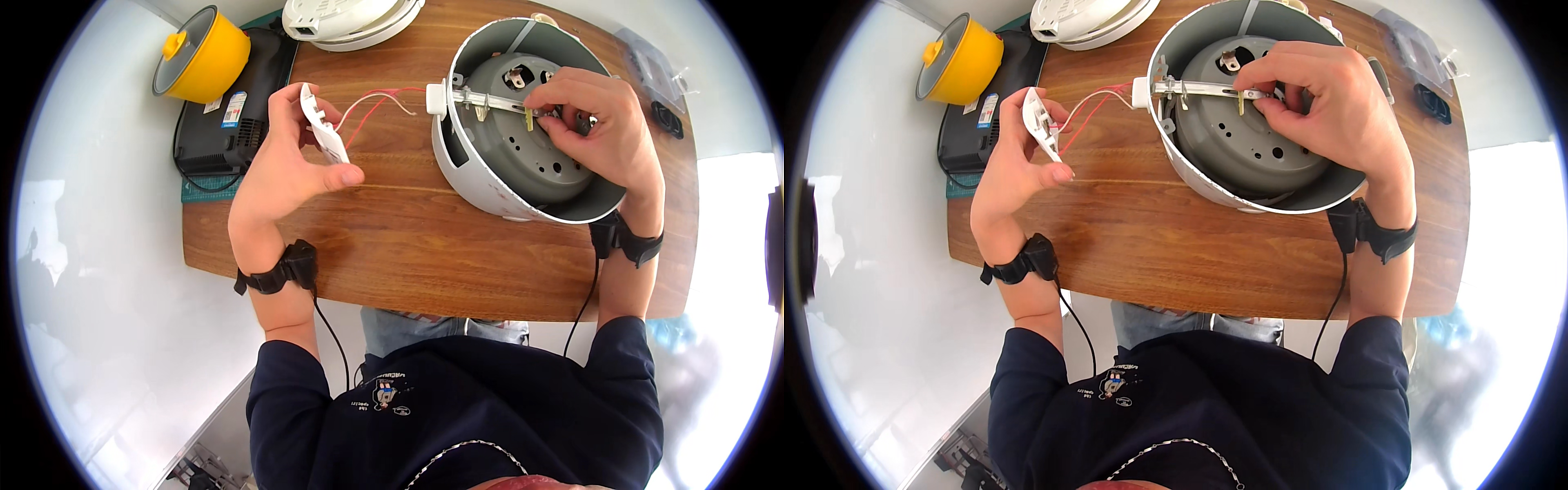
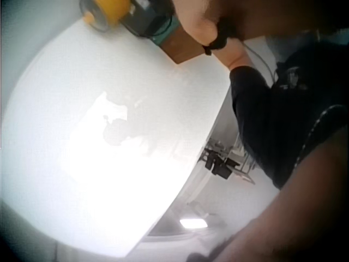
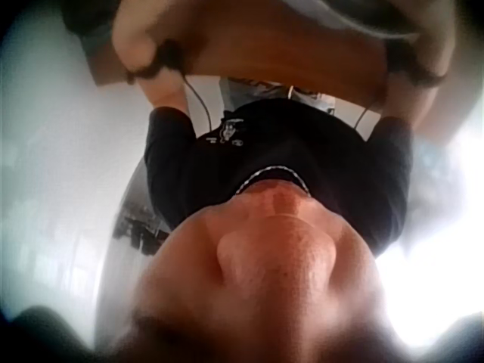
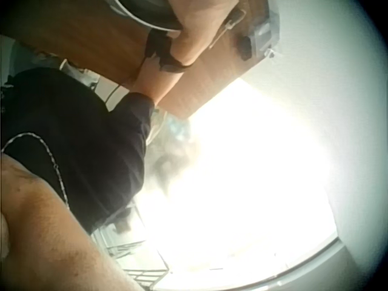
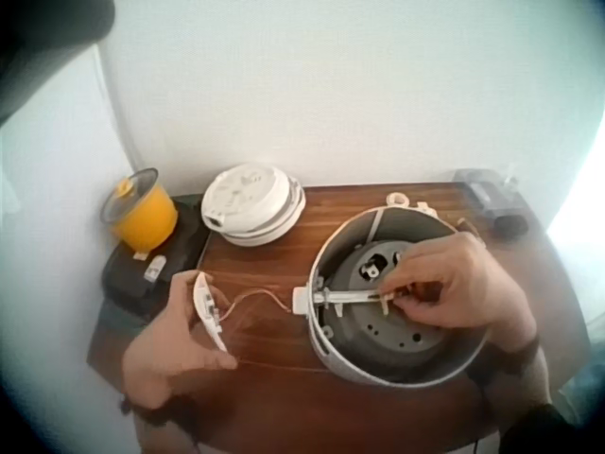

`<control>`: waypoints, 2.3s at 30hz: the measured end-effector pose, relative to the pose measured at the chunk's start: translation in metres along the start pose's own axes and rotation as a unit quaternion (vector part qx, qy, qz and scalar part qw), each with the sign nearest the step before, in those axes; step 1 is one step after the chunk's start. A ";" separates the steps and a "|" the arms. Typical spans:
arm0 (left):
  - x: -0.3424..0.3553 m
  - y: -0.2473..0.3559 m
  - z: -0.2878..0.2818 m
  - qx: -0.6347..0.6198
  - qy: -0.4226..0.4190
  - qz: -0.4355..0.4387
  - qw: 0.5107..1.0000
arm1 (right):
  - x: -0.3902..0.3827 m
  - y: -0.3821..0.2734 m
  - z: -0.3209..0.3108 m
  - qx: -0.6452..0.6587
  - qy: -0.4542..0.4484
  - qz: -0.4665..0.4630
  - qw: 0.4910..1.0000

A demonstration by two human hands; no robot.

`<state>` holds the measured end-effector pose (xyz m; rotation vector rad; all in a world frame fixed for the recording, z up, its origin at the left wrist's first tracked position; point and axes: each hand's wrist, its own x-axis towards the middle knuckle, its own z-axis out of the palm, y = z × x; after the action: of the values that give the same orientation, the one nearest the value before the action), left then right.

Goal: The person disassembles a white rice cooker, removes the inner metal base and heating element, and then reassembles the components. They use a screwdriver to loosen parts and handle wires and small plastic pieces during the process.

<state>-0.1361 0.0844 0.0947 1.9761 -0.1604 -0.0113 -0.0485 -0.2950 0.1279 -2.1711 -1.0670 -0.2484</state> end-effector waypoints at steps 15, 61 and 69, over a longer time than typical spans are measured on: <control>-0.032 0.040 0.038 0.045 0.067 0.088 0.993 | 0.000 0.000 0.000 -0.003 -0.002 -0.009 1.000; -0.008 0.021 0.066 -0.251 0.035 0.013 0.967 | 0.001 0.000 -0.002 -0.008 -0.003 -0.010 1.000; -0.007 0.018 0.069 -0.235 0.035 -0.006 0.971 | 0.000 0.001 -0.002 -0.012 -0.002 -0.004 1.000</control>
<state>-0.1505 0.0154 0.0836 1.5015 -0.0887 0.0105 -0.0479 -0.2966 0.1286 -2.1899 -1.0813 -0.2622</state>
